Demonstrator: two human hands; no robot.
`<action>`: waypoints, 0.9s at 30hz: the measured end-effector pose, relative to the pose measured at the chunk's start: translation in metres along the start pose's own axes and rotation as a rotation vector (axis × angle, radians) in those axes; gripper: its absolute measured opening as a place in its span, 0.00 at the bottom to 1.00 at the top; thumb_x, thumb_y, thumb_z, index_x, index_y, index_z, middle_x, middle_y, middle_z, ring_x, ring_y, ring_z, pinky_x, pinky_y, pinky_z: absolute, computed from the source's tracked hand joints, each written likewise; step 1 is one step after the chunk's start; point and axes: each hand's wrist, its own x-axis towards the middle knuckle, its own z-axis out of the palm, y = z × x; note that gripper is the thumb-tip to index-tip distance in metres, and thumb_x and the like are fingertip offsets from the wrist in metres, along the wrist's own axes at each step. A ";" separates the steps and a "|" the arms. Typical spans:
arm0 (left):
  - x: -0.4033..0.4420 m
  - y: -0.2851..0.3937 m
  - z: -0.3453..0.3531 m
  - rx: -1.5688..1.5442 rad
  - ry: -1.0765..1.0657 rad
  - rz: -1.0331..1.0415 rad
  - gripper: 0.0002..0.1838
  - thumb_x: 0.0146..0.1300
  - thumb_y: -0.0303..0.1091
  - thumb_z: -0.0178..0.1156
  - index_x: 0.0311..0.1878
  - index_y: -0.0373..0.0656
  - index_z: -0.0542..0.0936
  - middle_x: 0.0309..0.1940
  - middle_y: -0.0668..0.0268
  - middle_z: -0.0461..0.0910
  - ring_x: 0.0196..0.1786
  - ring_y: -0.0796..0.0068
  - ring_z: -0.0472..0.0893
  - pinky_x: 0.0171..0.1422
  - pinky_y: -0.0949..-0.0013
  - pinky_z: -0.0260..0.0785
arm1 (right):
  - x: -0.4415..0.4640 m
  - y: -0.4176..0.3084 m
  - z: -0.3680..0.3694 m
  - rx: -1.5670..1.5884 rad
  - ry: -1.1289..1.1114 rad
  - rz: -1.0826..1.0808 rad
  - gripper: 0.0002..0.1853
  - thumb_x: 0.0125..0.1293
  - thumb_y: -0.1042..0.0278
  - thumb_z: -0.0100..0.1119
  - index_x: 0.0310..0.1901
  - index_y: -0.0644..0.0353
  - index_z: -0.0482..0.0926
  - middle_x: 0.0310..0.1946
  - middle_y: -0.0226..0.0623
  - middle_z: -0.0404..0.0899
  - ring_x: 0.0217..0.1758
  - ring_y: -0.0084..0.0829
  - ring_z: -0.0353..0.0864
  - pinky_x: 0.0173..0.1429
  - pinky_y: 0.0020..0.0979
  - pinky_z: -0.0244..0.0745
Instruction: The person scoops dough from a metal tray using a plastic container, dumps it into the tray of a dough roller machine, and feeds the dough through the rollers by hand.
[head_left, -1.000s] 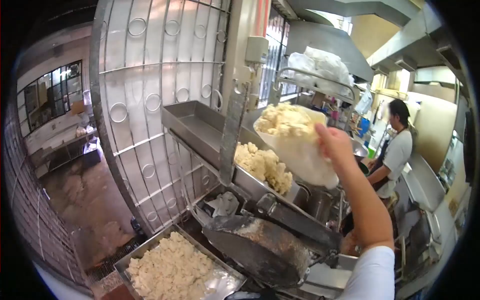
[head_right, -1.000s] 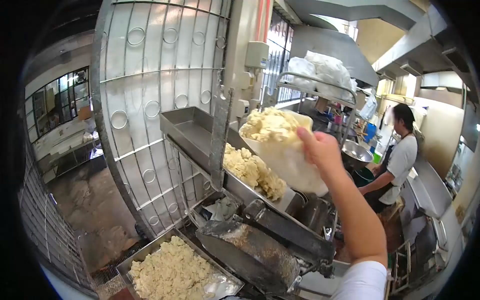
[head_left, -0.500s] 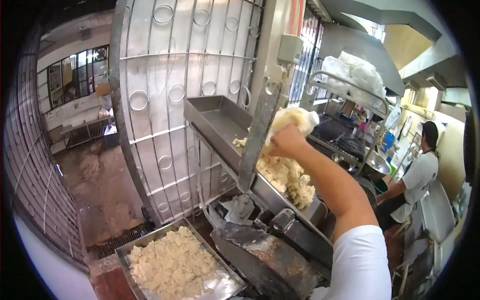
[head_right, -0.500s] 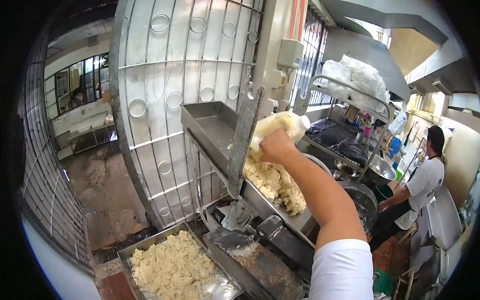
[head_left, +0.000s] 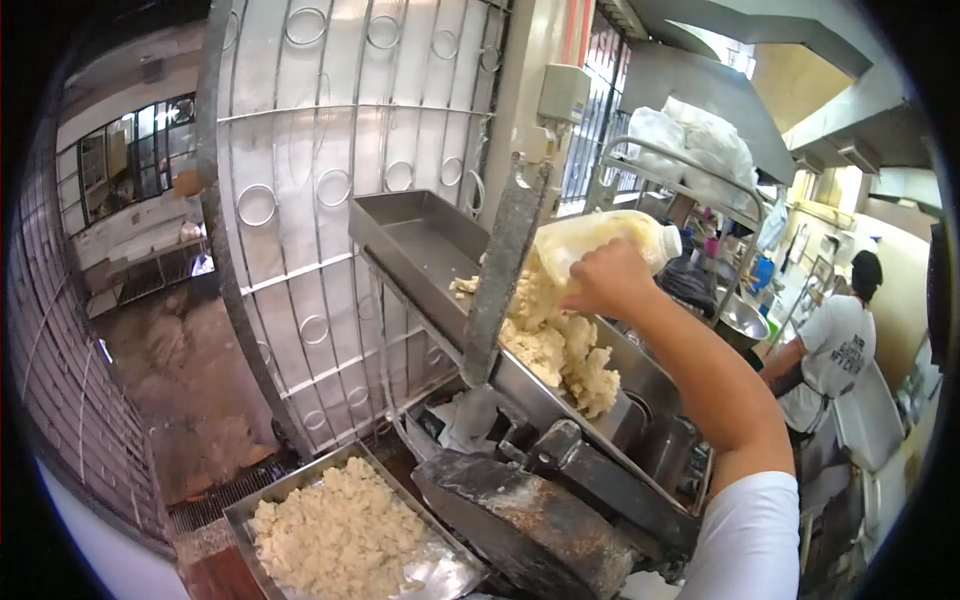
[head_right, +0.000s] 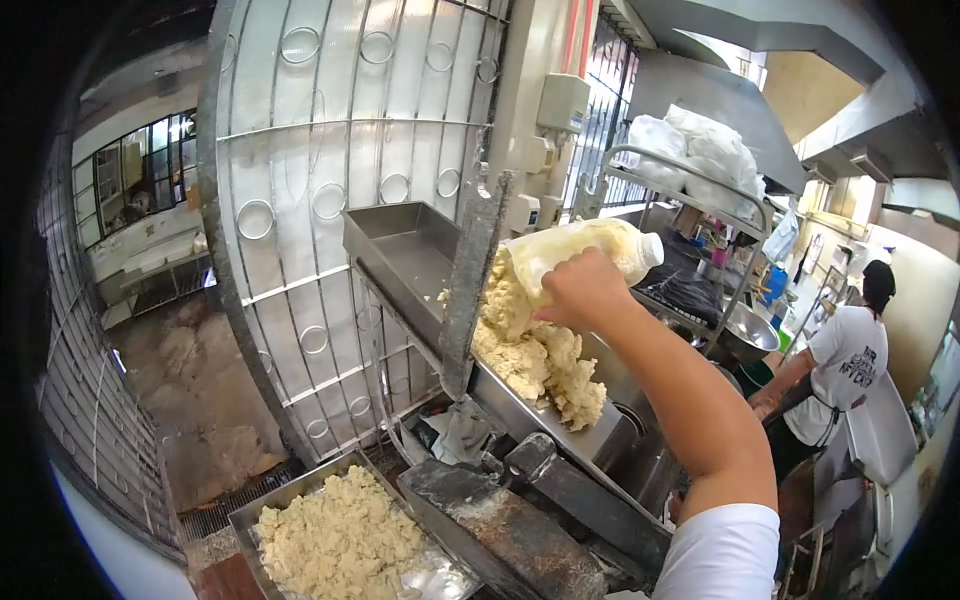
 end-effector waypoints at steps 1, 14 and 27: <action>0.004 0.045 -0.007 0.081 0.190 -0.125 0.34 0.68 0.57 0.50 0.63 0.35 0.69 0.58 0.51 0.74 0.55 0.51 0.76 0.57 0.48 0.69 | -0.005 0.001 -0.001 -0.007 -0.001 0.004 0.26 0.53 0.35 0.62 0.30 0.54 0.84 0.27 0.36 0.83 0.35 0.38 0.83 0.44 0.38 0.73; 0.136 0.682 -0.082 -0.553 0.173 0.919 0.31 0.70 0.48 0.51 0.68 0.35 0.65 0.66 0.53 0.67 0.71 0.62 0.63 0.74 0.64 0.50 | -0.042 -0.006 0.044 0.121 0.192 0.102 0.26 0.52 0.35 0.63 0.25 0.55 0.81 0.22 0.36 0.80 0.29 0.39 0.82 0.39 0.39 0.72; 0.011 0.653 -0.013 -0.231 0.638 1.667 0.28 0.62 0.30 0.54 0.66 0.34 0.66 0.67 0.53 0.66 0.72 0.58 0.61 0.75 0.57 0.49 | -0.127 0.012 0.033 0.218 0.295 0.146 0.24 0.50 0.38 0.66 0.22 0.55 0.79 0.20 0.34 0.79 0.26 0.37 0.80 0.36 0.37 0.71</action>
